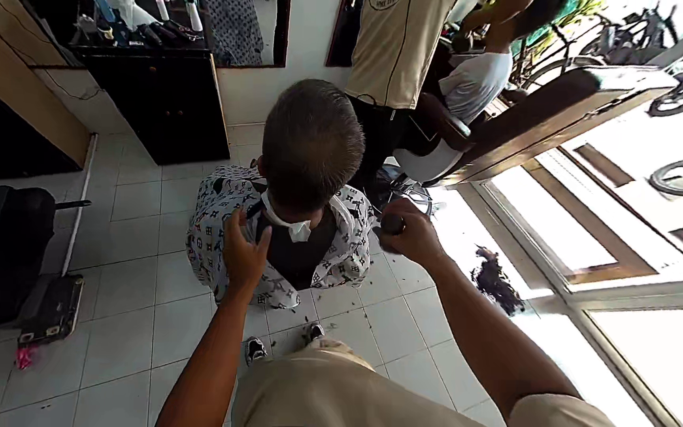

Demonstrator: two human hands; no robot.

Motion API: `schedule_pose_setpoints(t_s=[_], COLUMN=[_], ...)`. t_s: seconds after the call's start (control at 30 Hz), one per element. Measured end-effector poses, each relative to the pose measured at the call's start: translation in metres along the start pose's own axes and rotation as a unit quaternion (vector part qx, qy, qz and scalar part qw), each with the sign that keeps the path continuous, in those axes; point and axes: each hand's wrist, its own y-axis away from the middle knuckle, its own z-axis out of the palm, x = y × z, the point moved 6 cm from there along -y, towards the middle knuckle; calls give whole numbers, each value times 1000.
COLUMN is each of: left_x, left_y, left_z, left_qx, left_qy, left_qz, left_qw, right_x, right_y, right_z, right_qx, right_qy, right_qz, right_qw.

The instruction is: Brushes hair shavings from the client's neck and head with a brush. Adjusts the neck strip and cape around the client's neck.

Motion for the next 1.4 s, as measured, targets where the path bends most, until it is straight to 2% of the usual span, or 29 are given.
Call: schedule_pose_setpoints(t_s=[0.07,0.1,0.2,0.27,0.33,0.4,0.43,0.47,0.5,0.53,0.57,0.6,0.63,0.7,0.73,0.77,0.8,0.83,0.87,0.93,0.97,1.0,1.07,1.13,1.17,1.2,1.27,1.3,1.4], left_x=[20,28,33,14,-26,-48,-40,-24,-5,14,27,34,34,27,22,15,5,-8,-21,-43,-44,-37,-13,4,5,3,-3,-6,-8], left_y=[12,16,18,11,4,9,16,22,28,33,37,40,38,30,28,26,22,16,9,6,10,17,35,49,52,53,52,50,54], left_z=[32,45,64,45,2,-26,-23,-8,14,37,57,71,78,75,69,60,45,27,6,-27,-31,-25,8,47,61,70,72,70,70], left_qx=[19,23,15,46,150,237,224,180,124,73,37,19,17,24,24,24,33,52,75,112,121,120,95,29,-10,-32,-24,-14,-1], left_qy=[32,42,65,80,94,92,75,46,1,-39,-64,-72,-66,-37,-21,-9,-9,-23,-43,-76,-101,-123,-136,-111,-103,-98,-86,-81,-78], left_qz=[23,34,54,31,-41,-95,-66,2,88,168,234,275,298,324,326,312,280,226,159,28,3,20,141,255,270,267,255,251,256], left_qw=[999,998,996,995,983,962,969,983,988,982,969,959,952,945,945,950,959,972,983,990,988,985,976,960,957,958,963,964,963], right_x=[-23,-35,-70,-96,-129,-167,-184,-198,-209,-216,-220,-224,-234,-258,-262,-259,-254,-250,-251,-259,-259,-257,-257,-273,-277,-278,-278,-282,-295], right_y=[2,2,-7,-15,-19,-25,-28,-32,-37,-42,-44,-46,-49,-56,-59,-61,-62,-63,-68,-77,-78,-77,-81,-97,-103,-106,-111,-120,-150], right_z=[-12,-17,-28,-27,-26,-31,-31,-24,-12,6,22,32,33,31,36,47,60,70,76,80,85,92,106,105,105,108,124,135,152], right_qx=[38,28,-61,-145,-195,-121,-78,-67,-109,-196,-288,-335,-321,-220,-228,-288,-355,-381,-384,-307,-304,-344,-403,-338,-320,-340,-418,-417,-330], right_qy=[-52,-73,-94,-48,9,2,5,39,105,195,281,313,290,216,228,275,332,375,371,297,294,320,369,341,343,356,383,392,431], right_qz=[-81,-112,-199,-272,-355,-448,-483,-502,-504,-478,-434,-417,-442,-514,-509,-470,-416,-388,-380,-432,-436,-411,-365,-402,-415,-404,-340,-328,-359], right_qw=[995,991,974,950,914,886,872,861,850,834,806,785,786,800,798,788,769,751,755,795,794,781,754,779,780,771,750,752,759])
